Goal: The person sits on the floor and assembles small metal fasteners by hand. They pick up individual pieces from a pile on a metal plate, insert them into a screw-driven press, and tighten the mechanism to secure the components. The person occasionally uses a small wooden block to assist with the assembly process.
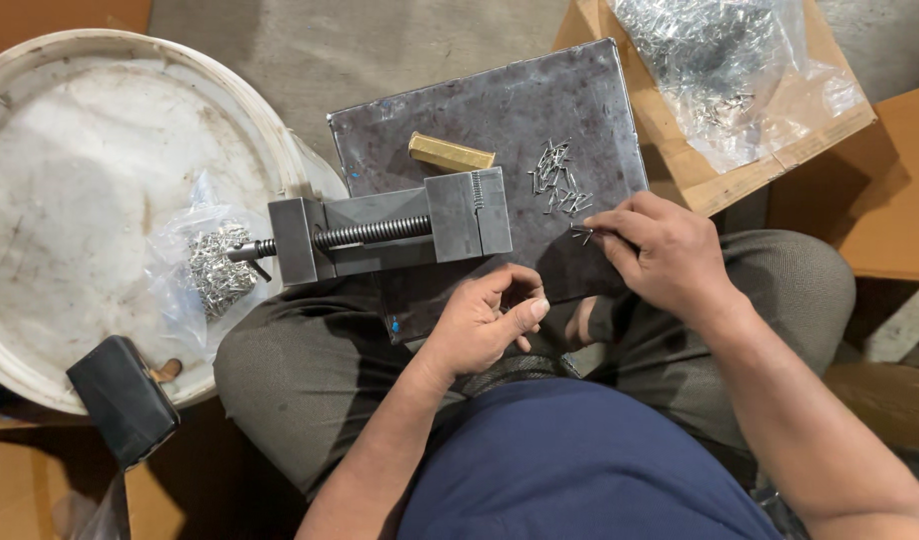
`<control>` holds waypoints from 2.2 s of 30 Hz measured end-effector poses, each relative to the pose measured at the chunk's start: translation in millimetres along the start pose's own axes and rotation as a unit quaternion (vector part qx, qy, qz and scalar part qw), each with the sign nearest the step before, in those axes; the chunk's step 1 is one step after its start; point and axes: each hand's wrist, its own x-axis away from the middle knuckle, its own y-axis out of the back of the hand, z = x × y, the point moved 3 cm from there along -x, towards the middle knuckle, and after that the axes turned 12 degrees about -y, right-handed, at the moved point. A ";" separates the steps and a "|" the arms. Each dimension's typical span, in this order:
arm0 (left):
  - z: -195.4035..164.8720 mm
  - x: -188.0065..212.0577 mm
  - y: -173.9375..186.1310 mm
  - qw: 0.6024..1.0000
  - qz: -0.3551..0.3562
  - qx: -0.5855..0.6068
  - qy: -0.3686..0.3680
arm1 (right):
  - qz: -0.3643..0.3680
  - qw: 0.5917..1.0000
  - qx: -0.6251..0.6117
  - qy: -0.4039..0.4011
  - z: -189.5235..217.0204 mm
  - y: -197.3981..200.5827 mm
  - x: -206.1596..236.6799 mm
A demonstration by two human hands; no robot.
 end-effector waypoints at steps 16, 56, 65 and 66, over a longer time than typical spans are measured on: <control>5.2 -7.1 -3.5 0.999 -0.018 -0.049 -0.011 | 0.064 0.982 -0.132 -0.122 -20.1 -11.3 5.4; 23.7 -15.3 -12.8 0.994 -0.054 0.092 -0.013 | -0.038 0.992 -0.092 0.077 91.1 -2.4 -46.1; 13.8 -14.8 -14.6 0.998 -0.032 0.056 -0.009 | -0.031 0.993 -0.073 0.082 88.9 -3.5 -47.2; 13.4 -14.6 -14.6 0.998 -0.028 0.047 -0.010 | -0.033 0.994 -0.073 0.081 88.6 -4.0 -47.0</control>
